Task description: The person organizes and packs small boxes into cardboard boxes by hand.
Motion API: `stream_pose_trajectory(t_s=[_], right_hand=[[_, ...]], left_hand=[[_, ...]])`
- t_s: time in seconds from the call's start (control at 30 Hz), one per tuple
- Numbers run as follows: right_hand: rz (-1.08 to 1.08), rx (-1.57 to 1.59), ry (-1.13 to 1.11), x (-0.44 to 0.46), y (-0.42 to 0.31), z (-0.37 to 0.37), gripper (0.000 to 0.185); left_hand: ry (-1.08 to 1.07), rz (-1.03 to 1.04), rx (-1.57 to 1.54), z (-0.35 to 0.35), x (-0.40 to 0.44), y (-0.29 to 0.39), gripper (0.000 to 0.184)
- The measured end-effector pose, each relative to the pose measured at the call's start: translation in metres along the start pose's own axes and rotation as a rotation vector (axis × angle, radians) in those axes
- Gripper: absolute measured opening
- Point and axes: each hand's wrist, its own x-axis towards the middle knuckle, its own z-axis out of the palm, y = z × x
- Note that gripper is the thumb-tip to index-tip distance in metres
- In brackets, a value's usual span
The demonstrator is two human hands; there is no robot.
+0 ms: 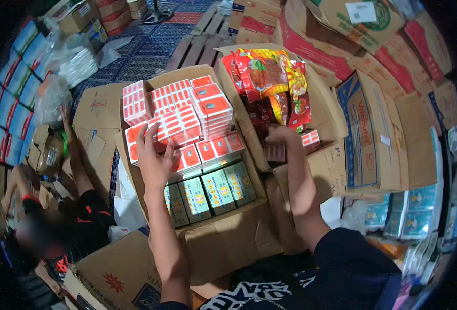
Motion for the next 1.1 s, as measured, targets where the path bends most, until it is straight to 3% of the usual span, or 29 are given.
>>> stream_pose_trajectory(t_s=[0.2, 0.3, 0.33, 0.43, 0.47, 0.57, 0.73, 0.83, 0.87, 0.97, 1.0, 1.1], right_hand=[[-0.018, -0.001, 0.072, -0.004, -0.005, -0.046, 0.042], [0.012, 0.250, 0.524, -0.011, -0.039, -0.052, 0.040], [0.011, 0.248, 0.527, -0.011, -0.043, -0.055, 0.040], [-0.070, 0.609, 0.903, -0.011, -0.053, -0.058, 0.045], [-0.064, 0.610, 0.907, -0.010, -0.056, -0.057, 0.045], [-0.008, 1.211, 0.824, -0.009, -0.077, -0.043, 0.041], [-0.096, 1.216, 0.640, -0.010, -0.095, -0.011, 0.044], [-0.247, 0.816, 0.658, -0.023, -0.126, 0.009, 0.050], [-0.244, 0.818, 0.658, -0.023, -0.127, 0.015, 0.050], [-0.469, 0.537, 0.858, -0.023, -0.129, 0.029, 0.042], [-0.469, 0.538, 0.857, -0.021, -0.125, 0.029, 0.042], [-0.701, 0.432, 1.054, -0.011, -0.107, 0.023, 0.038]], left_hand=[[-0.041, -0.163, -0.083, -0.008, -0.002, 0.007, 0.056], [-0.029, -0.115, -0.090, -0.008, 0.000, 0.010, 0.057], [-0.028, -0.113, -0.093, -0.009, 0.001, 0.012, 0.057], [-0.058, -0.225, -0.186, -0.011, 0.001, 0.017, 0.057], [-0.064, -0.222, -0.184, -0.010, 0.001, 0.017, 0.057], [0.027, -0.050, -0.060, -0.006, 0.002, 0.019, 0.059], [0.169, 0.125, -0.014, -0.001, 0.004, 0.040, 0.054], [0.110, 0.197, -0.077, 0.005, 0.001, 0.050, 0.045], [0.108, 0.196, -0.075, 0.007, -0.001, 0.052, 0.045], [-0.295, 0.032, -0.255, 0.012, -0.012, 0.057, 0.036], [-0.294, 0.031, -0.255, 0.015, -0.014, 0.060, 0.036], [-0.567, -0.025, -0.410, 0.023, -0.020, 0.073, 0.054]])
